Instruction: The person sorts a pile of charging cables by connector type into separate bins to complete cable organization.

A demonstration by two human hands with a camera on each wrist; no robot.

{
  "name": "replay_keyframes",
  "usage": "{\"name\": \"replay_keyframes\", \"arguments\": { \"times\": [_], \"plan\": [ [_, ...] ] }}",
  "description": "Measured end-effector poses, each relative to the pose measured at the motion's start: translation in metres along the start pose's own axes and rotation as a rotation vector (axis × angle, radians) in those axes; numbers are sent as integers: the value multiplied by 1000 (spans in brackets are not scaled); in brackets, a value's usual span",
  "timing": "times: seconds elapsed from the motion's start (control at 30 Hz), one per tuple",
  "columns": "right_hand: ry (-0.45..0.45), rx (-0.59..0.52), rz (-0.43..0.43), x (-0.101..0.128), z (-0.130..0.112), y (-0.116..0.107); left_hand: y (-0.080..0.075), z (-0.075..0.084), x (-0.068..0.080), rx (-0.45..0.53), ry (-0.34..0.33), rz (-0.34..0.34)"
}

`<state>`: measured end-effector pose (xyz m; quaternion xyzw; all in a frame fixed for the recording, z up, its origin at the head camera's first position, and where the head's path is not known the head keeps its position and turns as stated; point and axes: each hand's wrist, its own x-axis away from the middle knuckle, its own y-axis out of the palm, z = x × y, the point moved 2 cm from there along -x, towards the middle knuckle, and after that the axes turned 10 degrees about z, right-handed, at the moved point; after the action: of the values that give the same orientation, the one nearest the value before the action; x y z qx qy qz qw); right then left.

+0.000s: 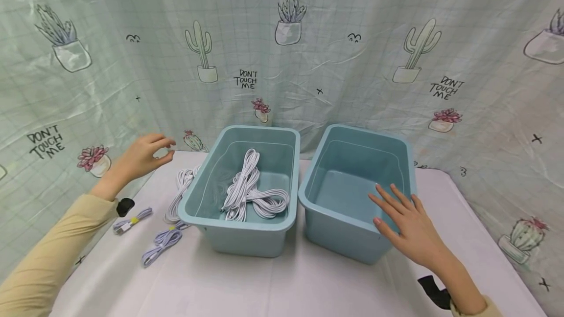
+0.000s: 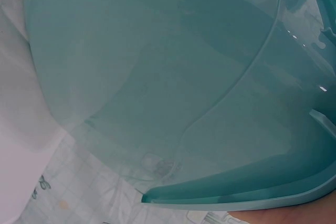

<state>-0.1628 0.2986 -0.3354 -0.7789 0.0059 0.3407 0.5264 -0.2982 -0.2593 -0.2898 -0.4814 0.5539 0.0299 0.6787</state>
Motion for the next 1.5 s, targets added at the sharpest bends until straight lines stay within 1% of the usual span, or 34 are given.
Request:
{"name": "replay_keyframes", "arguments": {
  "times": [0.13, 0.33, 0.6, 0.73, 0.77, 0.93, 1.0, 1.07, 1.17, 1.23, 1.43, 1.5],
  "plan": [
    [2, -4, -1, 0, 0, 0, 2, -7, 11, 0, -19, -29],
    [-1, 2, 1, 0, 0, 0, 9, -16, 32, -9, -56, -127],
    [-2, 6, 4, 0, 0, 0, 20, -23, 62, -6, -53, -184],
    [-4, 2, 5, 0, 0, 0, 26, -24, 74, -22, -57, -239],
    [-3, 2, 4, 0, 0, 0, 27, -24, 76, -27, -49, -249],
    [-3, -1, 4, 0, -1, 0, 39, -26, 90, -45, 27, -273],
    [-5, -1, 4, 0, -1, 0, 42, -26, 95, -59, 42, -293],
    [-4, -4, 5, 0, 0, 0, 45, -26, 99, -74, 37, -325],
    [-2, -8, 6, 1, 0, 1, 50, -26, 103, -98, 38, -364],
    [1, -10, 6, 1, 1, 1, 52, -26, 105, -104, 51, -382],
    [1, -10, 5, 1, 1, 0, 60, -26, 110, -111, 138, -409],
    [2, -11, 4, 1, 1, 0, 63, -26, 111, -118, 161, -429]
  ]
}}
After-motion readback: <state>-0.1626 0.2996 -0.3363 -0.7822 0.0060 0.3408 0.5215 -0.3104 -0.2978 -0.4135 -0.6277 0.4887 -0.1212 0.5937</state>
